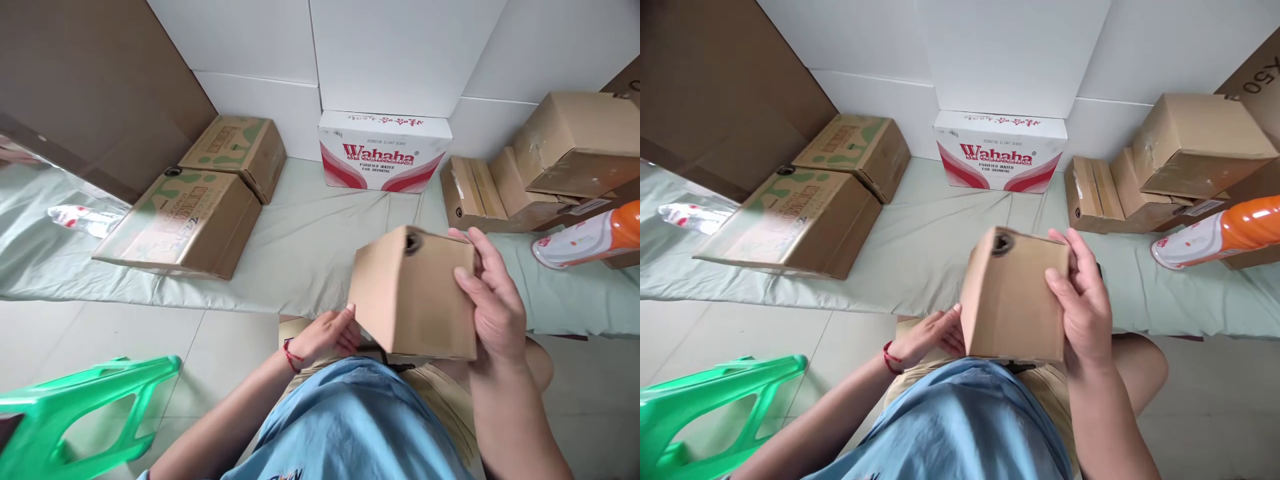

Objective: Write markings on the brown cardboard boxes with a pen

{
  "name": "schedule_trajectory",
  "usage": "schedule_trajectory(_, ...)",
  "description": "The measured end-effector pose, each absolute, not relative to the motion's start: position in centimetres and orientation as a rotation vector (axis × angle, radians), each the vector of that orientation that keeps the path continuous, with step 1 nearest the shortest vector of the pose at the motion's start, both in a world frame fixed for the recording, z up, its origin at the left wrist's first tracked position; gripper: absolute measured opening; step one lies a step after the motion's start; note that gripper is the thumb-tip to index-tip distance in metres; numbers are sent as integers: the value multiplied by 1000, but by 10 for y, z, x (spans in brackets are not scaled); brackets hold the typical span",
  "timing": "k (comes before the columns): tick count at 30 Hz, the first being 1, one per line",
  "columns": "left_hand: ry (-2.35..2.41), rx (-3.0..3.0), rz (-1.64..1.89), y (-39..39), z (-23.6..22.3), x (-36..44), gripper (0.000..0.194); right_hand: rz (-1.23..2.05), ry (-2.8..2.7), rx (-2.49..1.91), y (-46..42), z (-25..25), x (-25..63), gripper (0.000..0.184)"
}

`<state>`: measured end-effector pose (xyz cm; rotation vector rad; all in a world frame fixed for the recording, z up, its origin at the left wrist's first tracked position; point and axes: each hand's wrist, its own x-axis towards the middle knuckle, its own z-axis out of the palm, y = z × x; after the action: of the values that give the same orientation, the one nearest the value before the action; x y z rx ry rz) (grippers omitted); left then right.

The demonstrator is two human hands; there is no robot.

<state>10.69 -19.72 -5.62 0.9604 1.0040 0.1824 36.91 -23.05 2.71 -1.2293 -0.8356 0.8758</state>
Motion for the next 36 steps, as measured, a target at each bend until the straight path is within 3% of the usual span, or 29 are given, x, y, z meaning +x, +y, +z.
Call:
schedule_trajectory(3,1094,1261,306,-209,-35,105,60,981,-1072,-1300,-208,35,363,75)
schedule_trajectory(6,1288,1682,907,-219,-6,99,35,1075,-1145,-1335,-186,35,362,81)
schedule_trajectory(8,1235,1987,1322,-222,14,97,8,1092,-1099,-1325,-178,35,362,79)
schedule_trajectory(9,1143,2147,1461,-222,23,99,6,1097,-1068,-1324,-177,35,363,75)
schedule_trajectory(10,1030,2303,1544,-220,30,103,17,1095,-1031,-1329,-178,34,366,71)
schedule_trajectory(13,748,2618,1471,-208,37,125,31,948,-955,-1455,-190,18,385,67)
schedule_trajectory(16,640,2685,1345,-194,23,151,27,507,-967,-1873,-215,-23,423,91)
schedule_trajectory(19,619,2610,1567,-187,3,168,16,85,-996,-2300,-250,-74,463,112)
schedule_trajectory(22,661,2538,1682,-187,-6,175,14,80,-1059,-2484,-280,-107,480,100)
schedule_trajectory(26,659,2556,1650,-189,-4,174,15,-20,-1121,-2554,-281,-99,465,83)
schedule_trajectory(31,666,2556,1610,-189,-3,172,16,354,-1310,-2719,-227,-66,445,52)
schedule_trajectory(36,679,2561,1606,-192,-4,171,17,532,-1415,-2794,-173,-55,446,36)
